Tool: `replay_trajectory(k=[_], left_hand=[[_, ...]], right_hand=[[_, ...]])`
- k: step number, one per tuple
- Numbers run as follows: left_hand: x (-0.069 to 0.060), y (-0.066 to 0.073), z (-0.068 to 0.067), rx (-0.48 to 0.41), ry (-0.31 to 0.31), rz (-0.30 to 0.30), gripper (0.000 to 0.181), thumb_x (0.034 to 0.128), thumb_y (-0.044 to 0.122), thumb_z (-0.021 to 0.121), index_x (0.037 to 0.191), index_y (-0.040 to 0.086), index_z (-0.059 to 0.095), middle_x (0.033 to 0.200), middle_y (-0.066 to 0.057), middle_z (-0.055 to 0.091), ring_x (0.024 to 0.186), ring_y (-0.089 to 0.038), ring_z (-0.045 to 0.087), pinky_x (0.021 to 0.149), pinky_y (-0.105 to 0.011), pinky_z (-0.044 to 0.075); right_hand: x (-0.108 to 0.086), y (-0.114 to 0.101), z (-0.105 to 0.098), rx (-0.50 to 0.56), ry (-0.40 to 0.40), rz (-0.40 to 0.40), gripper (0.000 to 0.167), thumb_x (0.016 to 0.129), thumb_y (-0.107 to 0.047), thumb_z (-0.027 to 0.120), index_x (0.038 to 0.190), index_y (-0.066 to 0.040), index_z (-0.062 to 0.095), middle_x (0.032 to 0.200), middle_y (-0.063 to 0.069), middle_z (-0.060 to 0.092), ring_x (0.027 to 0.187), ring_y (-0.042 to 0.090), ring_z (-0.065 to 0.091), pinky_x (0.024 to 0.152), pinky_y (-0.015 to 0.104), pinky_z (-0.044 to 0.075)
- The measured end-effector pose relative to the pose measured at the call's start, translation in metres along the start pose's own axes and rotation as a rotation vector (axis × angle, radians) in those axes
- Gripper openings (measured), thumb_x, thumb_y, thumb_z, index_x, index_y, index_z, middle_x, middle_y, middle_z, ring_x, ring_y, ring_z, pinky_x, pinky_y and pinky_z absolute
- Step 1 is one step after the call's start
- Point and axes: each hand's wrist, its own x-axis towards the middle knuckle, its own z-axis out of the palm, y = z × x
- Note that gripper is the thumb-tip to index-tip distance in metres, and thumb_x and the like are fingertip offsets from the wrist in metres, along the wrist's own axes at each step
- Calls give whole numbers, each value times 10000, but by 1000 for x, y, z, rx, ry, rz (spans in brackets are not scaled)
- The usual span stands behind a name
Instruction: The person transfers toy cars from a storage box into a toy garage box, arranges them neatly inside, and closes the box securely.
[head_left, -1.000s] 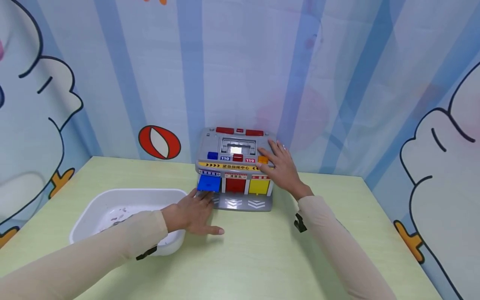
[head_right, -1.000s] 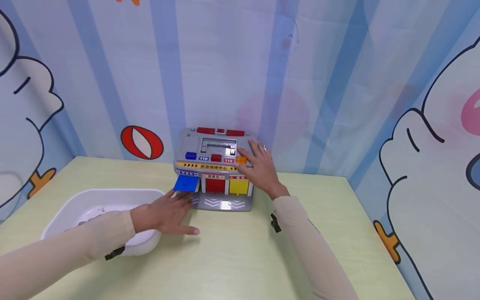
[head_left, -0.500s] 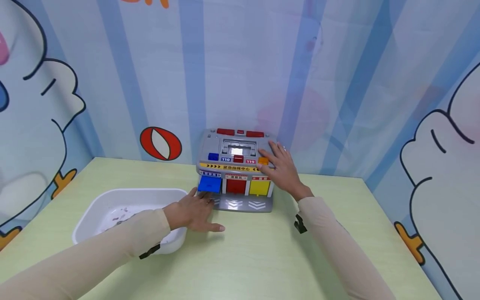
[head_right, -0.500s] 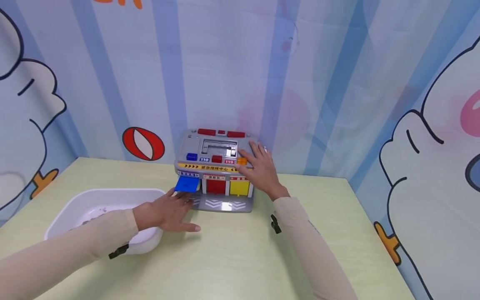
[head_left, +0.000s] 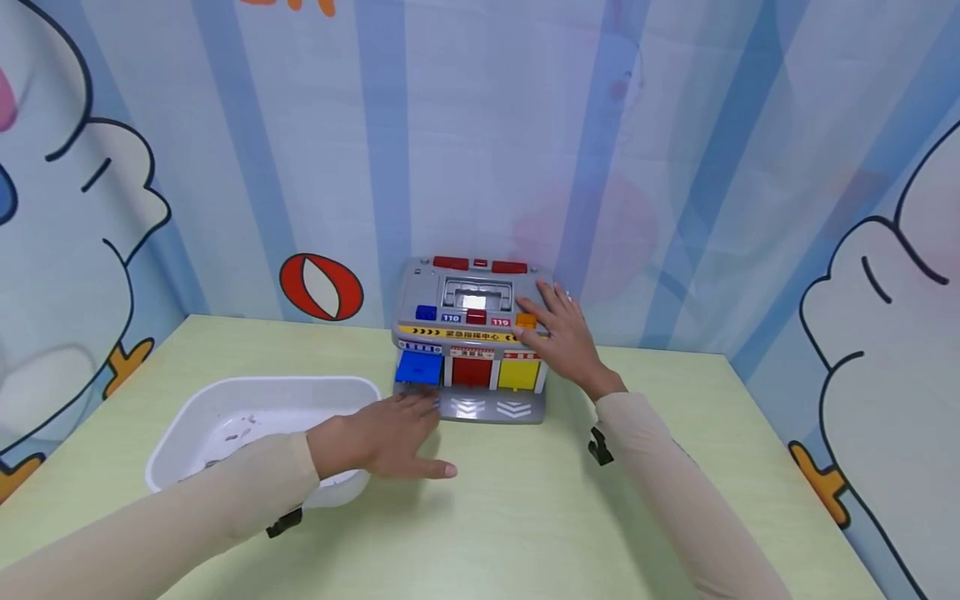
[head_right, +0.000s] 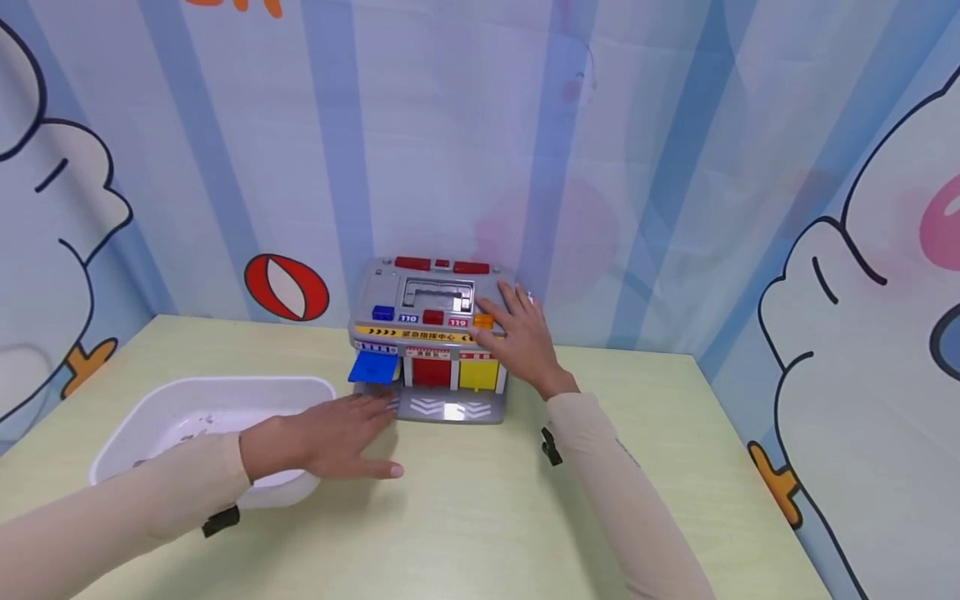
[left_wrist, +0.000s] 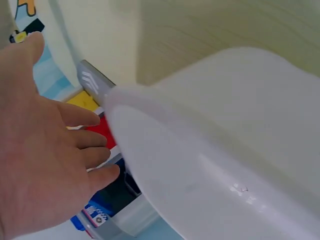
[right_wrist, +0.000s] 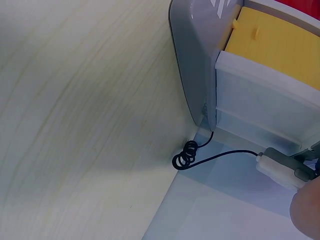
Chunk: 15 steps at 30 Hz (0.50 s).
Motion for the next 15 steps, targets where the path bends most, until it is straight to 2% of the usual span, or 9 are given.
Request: replay_trajectory(k=[5, 9, 12, 15], left_hand=[[-21, 3, -8, -18, -4, 85, 924, 879, 776, 444, 1574, 180, 318, 1685, -10, 196, 1561, -224, 174, 1235, -472, 267], [-37, -1, -19, -18, 56, 158, 887, 897, 749, 456, 1575, 194, 317, 1686, 12, 194, 1555, -234, 198, 1218, -497, 296], [-43, -9, -25, -21, 132, 166, 865, 913, 718, 476, 1567, 169, 339, 1679, -8, 219, 1547, -264, 224, 1212, -513, 300], [-45, -18, -28, -23, 175, 151, 870, 923, 700, 480, 1561, 125, 341, 1675, -44, 226, 1544, -300, 225, 1215, -522, 287]], right_hand=[[0, 1, 1, -3, -8, 0, 611, 972, -484, 493, 1518, -214, 444, 1692, 76, 152, 1569, 346, 44, 1245, 606, 19], [1, 2, 1, -6, -9, -4, 606, 977, -482, 490, 1522, -221, 439, 1695, 64, 143, 1570, 340, 38, 1247, 600, 17], [2, 2, 0, -9, -6, -8, 605, 977, -478, 498, 1521, -219, 440, 1695, 66, 142, 1569, 346, 43, 1246, 604, 20], [1, 2, 0, -9, -6, -8, 608, 973, -478, 504, 1517, -214, 447, 1692, 77, 149, 1566, 357, 51, 1240, 618, 30]])
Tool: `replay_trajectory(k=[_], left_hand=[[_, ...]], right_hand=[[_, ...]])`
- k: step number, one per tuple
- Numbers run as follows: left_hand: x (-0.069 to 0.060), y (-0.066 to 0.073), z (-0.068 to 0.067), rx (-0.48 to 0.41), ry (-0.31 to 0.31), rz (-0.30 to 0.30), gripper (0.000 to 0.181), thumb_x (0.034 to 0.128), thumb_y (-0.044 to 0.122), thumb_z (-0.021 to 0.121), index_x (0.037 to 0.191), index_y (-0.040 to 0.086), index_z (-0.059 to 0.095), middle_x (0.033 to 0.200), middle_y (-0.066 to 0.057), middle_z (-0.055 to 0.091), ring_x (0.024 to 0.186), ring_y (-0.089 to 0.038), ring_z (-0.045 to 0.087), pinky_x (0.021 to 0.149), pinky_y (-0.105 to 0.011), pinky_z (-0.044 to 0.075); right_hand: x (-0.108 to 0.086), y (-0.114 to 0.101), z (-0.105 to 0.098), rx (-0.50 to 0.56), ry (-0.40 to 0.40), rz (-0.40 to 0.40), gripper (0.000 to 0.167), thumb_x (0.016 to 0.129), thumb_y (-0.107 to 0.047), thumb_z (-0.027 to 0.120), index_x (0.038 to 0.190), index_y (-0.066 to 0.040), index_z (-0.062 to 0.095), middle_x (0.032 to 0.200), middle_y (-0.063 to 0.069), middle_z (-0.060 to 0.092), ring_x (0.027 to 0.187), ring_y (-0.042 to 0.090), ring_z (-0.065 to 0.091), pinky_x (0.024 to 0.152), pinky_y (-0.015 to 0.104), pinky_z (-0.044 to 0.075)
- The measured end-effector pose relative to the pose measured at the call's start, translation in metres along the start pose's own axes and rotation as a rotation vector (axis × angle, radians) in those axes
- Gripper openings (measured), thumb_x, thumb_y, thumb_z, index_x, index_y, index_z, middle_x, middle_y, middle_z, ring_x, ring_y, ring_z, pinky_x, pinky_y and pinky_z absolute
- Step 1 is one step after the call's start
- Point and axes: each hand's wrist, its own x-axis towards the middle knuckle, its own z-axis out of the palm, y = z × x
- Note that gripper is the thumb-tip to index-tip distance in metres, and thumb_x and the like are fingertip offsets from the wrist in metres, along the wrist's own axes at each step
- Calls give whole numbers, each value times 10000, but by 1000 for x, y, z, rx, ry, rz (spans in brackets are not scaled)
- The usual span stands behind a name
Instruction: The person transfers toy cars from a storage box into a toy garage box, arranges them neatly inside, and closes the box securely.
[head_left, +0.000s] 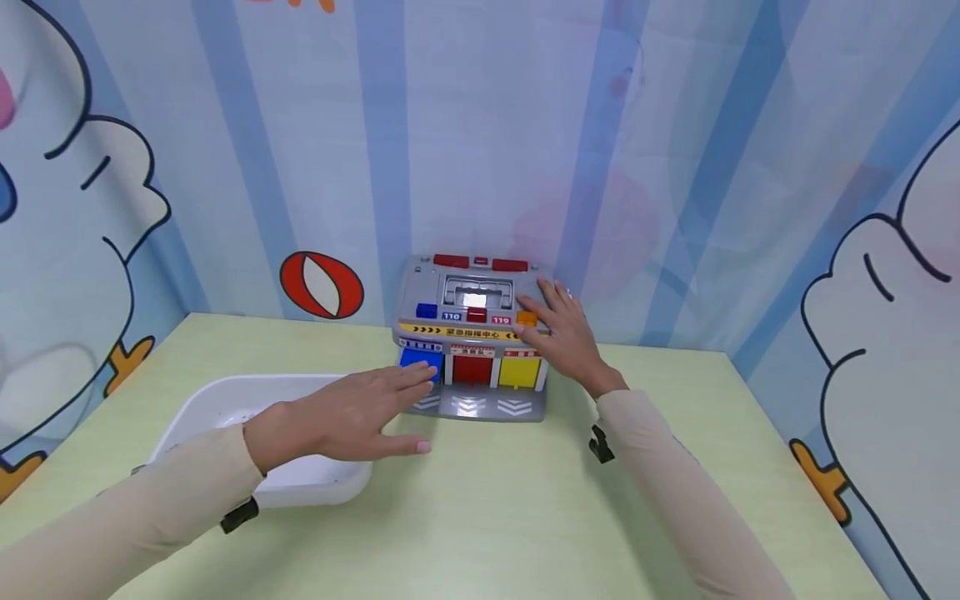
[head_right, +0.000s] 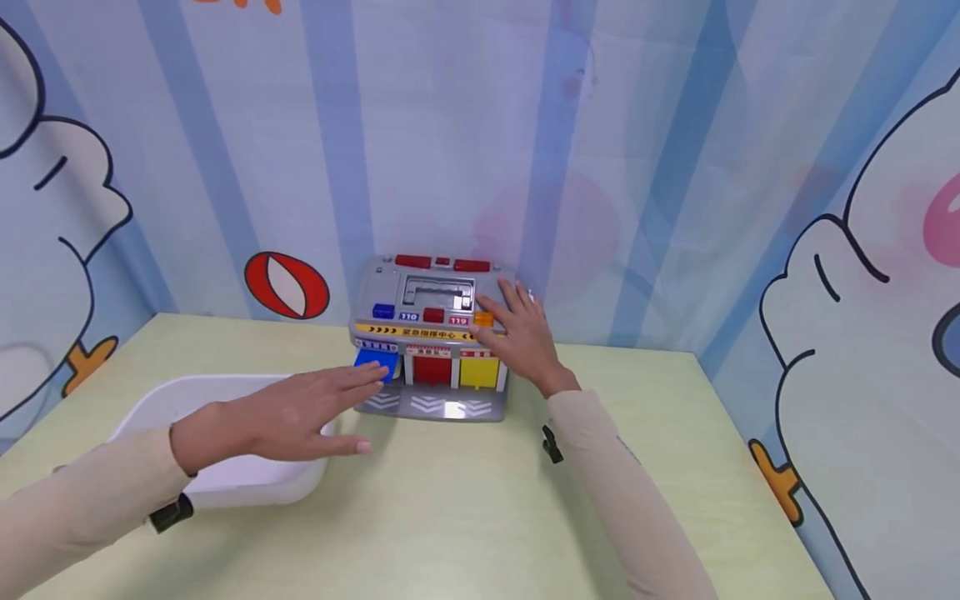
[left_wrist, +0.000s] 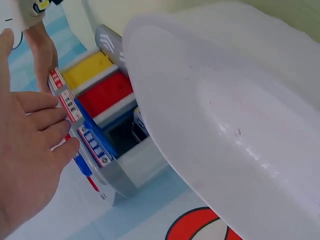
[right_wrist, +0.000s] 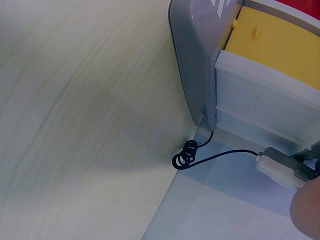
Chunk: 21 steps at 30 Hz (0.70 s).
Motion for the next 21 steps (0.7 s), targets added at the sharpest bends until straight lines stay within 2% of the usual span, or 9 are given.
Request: replay_trajectory(k=[5, 13, 21], left_hand=[[1, -10, 2, 4, -8, -20, 915, 912, 714, 473, 1557, 81, 333, 1669, -91, 233, 1542, -336, 214, 1218, -539, 270], [6, -14, 11, 26, -57, -41, 925, 911, 723, 464, 1552, 69, 339, 1668, -100, 233, 1542, -330, 218, 1222, -526, 270], [22, -14, 19, 52, -129, -69, 909, 900, 727, 480, 1528, 75, 396, 1649, -102, 287, 1514, -335, 296, 1194, -533, 325]], right_hand=[[-1, -1, -1, 6, -6, 10, 615, 969, -485, 503, 1518, -216, 444, 1693, 77, 148, 1566, 357, 44, 1243, 612, 21], [0, -1, 0, 6, -12, 18, 614, 975, -489, 486, 1523, -218, 435, 1695, 65, 139, 1570, 343, 31, 1248, 595, 6], [0, -1, -1, 9, -11, 18, 617, 973, -494, 484, 1525, -222, 433, 1696, 56, 137, 1572, 330, 30, 1251, 584, 4]])
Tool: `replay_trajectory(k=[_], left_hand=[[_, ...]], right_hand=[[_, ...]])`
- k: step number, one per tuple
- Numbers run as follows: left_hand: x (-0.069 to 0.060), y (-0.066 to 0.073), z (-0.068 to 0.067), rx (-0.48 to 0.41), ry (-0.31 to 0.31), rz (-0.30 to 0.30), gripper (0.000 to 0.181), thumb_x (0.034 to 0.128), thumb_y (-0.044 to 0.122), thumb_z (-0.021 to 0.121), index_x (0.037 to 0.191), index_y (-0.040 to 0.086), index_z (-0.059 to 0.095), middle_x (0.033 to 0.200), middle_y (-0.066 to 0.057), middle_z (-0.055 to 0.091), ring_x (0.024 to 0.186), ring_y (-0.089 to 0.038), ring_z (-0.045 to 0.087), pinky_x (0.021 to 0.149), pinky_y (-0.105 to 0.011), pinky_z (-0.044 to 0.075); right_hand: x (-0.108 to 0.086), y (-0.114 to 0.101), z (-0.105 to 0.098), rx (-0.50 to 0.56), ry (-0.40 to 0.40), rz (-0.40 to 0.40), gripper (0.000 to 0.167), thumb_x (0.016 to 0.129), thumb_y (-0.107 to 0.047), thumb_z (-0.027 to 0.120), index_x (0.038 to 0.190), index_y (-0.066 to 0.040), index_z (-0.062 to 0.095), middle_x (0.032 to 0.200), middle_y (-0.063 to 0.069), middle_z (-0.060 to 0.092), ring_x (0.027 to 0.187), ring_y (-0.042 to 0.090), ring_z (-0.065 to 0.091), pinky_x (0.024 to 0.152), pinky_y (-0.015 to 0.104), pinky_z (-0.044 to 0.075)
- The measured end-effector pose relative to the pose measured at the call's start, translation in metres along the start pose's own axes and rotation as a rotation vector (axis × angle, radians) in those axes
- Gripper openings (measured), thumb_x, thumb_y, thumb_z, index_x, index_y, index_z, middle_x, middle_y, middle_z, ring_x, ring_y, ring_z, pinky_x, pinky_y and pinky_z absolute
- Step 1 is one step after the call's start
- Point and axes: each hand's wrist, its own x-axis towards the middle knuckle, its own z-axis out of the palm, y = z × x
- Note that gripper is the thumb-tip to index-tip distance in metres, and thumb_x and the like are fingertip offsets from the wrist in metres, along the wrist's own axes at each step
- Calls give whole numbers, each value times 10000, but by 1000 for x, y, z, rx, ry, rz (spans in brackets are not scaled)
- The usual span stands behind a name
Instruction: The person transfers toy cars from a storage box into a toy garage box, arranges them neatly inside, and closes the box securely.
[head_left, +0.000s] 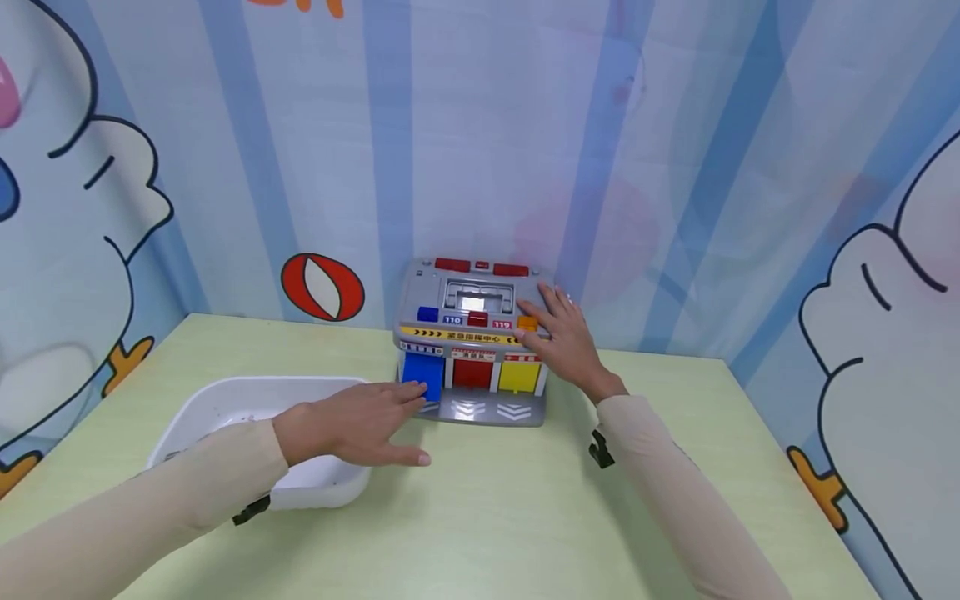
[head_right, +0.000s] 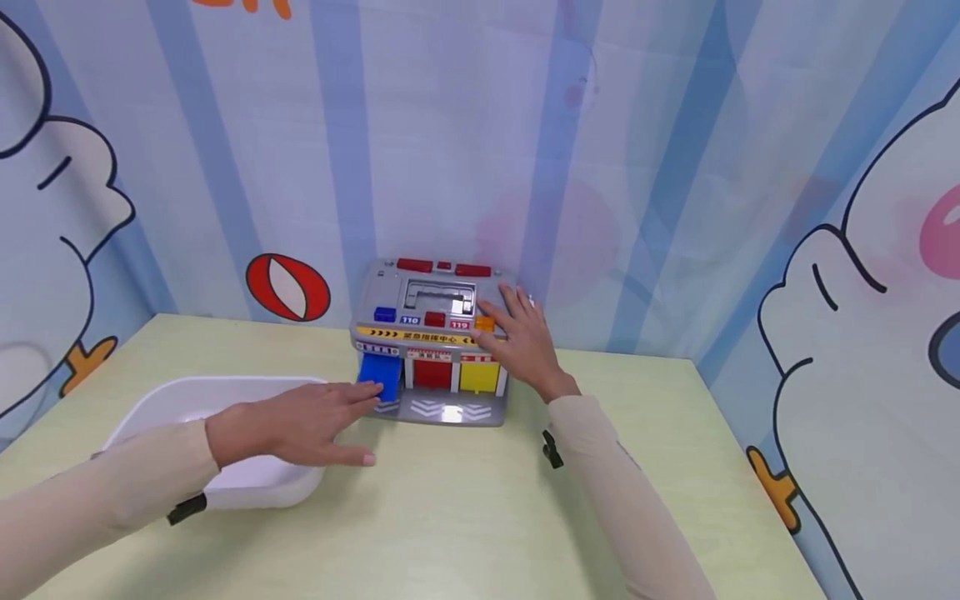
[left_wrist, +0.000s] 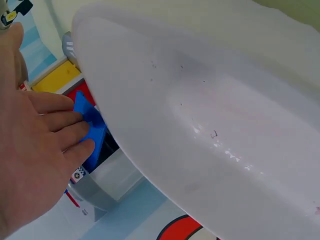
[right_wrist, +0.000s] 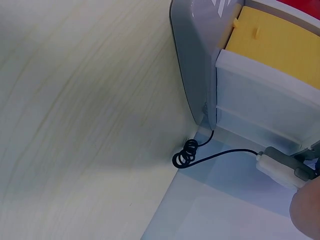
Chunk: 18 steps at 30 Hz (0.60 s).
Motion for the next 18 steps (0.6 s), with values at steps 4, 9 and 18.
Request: replay_trajectory(k=[4, 9, 18], left_hand=[[12, 0, 3, 26, -31, -19, 904, 894, 729, 485, 1512, 72, 426, 1631, -106, 329, 1494, -335, 340, 1183, -528, 347], [24, -3, 4, 37, -58, -18, 906, 882, 730, 495, 1485, 55, 464, 1597, -143, 383, 1456, -366, 395, 1155, -550, 380], [45, -7, 5, 67, -53, 7, 875, 862, 734, 534, 1382, 31, 571, 1506, -173, 502, 1311, -359, 554, 1085, -521, 468]], right_hand=[[0, 0, -1, 3, -5, -3, 611, 973, -483, 488, 1523, -222, 436, 1697, 54, 132, 1572, 332, 26, 1251, 586, 1], [0, -1, -1, 0, -12, -11, 606, 974, -495, 485, 1520, -235, 441, 1698, 52, 129, 1574, 325, 16, 1252, 583, -1], [0, 1, -2, -10, -8, -23, 593, 975, -486, 497, 1512, -238, 455, 1697, 63, 130, 1572, 333, 20, 1242, 611, 20]])
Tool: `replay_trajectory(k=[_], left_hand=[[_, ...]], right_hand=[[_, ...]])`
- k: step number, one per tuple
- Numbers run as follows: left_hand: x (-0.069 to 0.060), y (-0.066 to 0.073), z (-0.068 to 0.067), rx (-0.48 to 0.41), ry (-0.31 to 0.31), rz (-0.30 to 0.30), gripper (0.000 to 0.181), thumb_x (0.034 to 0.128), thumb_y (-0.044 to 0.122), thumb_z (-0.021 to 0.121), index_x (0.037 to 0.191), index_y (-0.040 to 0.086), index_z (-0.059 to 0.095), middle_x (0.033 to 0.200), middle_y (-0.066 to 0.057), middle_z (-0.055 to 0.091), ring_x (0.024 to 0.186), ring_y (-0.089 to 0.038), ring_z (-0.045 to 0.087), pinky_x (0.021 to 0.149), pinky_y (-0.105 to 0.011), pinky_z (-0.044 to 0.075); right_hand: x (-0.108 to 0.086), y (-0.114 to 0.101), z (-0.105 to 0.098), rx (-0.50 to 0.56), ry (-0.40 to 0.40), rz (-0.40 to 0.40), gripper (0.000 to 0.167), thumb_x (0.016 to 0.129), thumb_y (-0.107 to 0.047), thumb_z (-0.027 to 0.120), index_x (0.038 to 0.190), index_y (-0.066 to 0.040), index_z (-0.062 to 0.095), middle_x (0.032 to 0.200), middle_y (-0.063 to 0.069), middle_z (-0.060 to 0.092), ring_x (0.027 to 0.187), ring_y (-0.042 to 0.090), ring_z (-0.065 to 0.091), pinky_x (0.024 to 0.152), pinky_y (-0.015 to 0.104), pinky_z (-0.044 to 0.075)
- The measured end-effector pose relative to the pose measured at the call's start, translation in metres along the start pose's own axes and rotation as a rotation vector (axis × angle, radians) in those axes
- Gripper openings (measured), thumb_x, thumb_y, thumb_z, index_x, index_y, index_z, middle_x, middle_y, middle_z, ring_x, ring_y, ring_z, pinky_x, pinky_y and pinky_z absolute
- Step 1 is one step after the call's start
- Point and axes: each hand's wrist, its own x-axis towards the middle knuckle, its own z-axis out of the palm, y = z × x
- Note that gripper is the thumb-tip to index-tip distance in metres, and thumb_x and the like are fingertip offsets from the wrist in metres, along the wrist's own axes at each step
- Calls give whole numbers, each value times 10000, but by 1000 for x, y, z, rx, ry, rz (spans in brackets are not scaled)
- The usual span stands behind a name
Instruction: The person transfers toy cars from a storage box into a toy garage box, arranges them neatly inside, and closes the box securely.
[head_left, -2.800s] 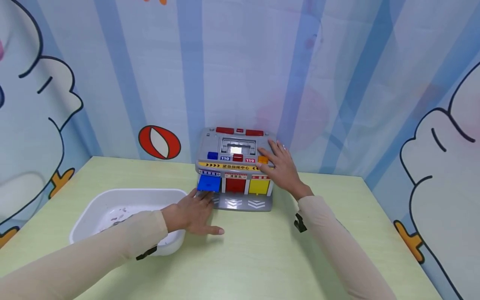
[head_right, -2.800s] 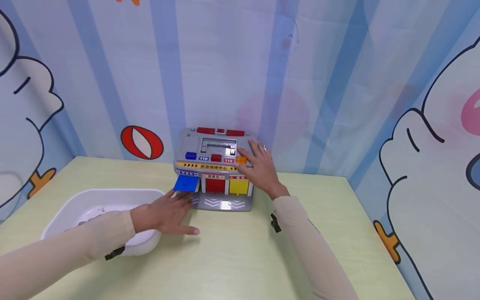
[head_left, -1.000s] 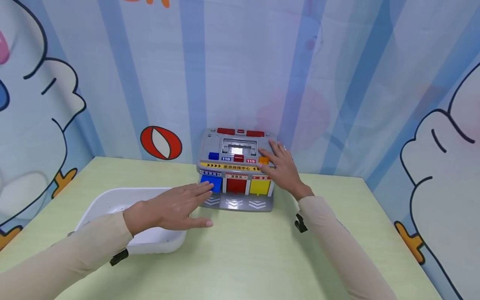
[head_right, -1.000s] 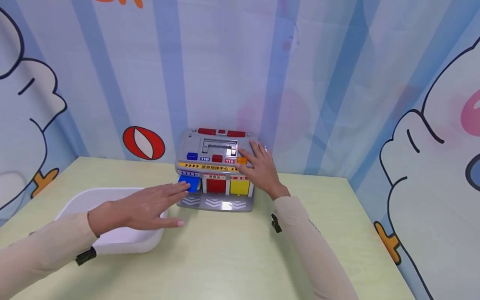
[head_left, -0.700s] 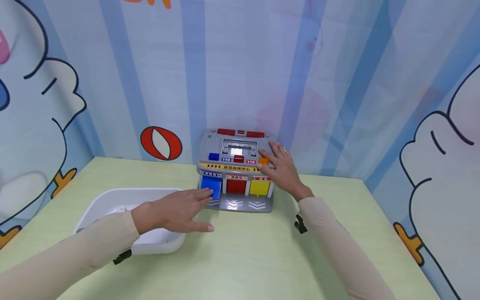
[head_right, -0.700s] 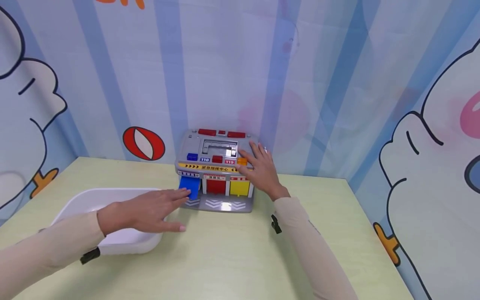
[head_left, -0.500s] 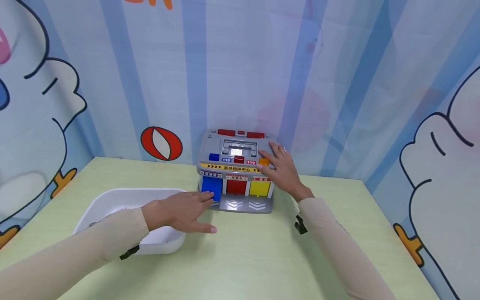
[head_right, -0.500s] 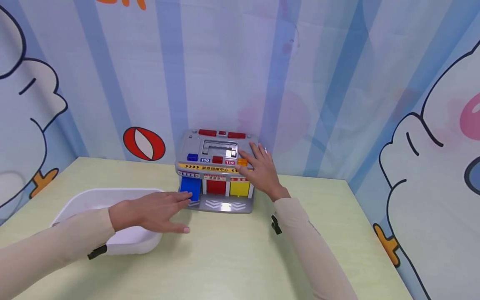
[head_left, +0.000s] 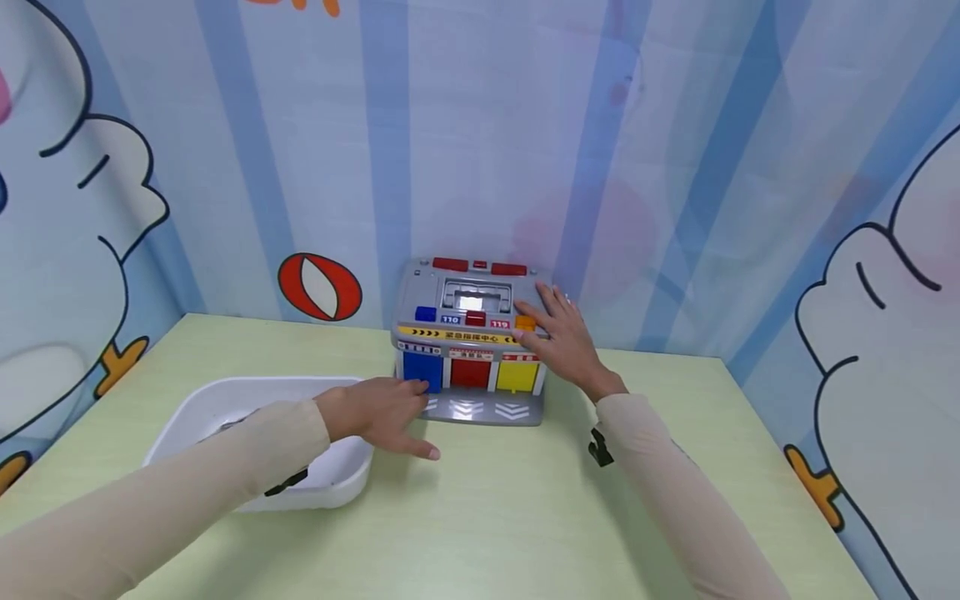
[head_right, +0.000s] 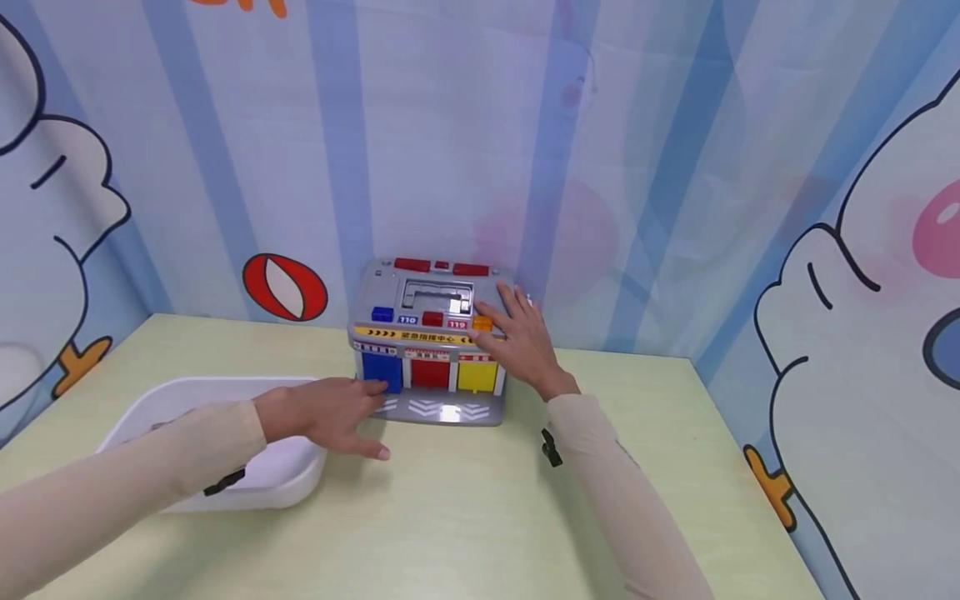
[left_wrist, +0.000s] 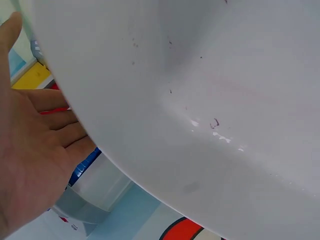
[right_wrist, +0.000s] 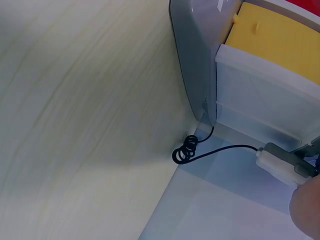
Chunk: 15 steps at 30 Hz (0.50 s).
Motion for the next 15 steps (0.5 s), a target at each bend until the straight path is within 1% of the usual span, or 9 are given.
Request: replay_trajectory(k=[4, 7, 15], left_hand=[[4, -2, -2, 15, 8, 20, 813, 863, 723, 547, 1279, 31, 646, 1428, -181, 578, 1191, -331, 629, 1023, -492, 523], [5, -2, -4, 22, 3, 16, 799, 861, 732, 541, 1248, 44, 663, 1416, -174, 590, 1160, -320, 641, 1005, -481, 535], [8, -4, -4, 31, -34, -11, 841, 846, 759, 536, 1290, 53, 639, 1462, -164, 547, 1177, -311, 609, 1042, -488, 510]], right_hand=[[1, 0, 0, 2, -3, -5, 586, 980, -478, 495, 1511, -234, 456, 1697, 67, 124, 1571, 341, 17, 1242, 612, 18], [1, 0, -1, 4, 1, -4, 583, 979, -476, 491, 1508, -233, 461, 1697, 67, 126, 1571, 340, 15, 1244, 605, 13], [0, 0, -2, 12, -14, 4, 591, 978, -485, 480, 1513, -236, 452, 1700, 61, 108, 1573, 330, -4, 1250, 586, -5]])
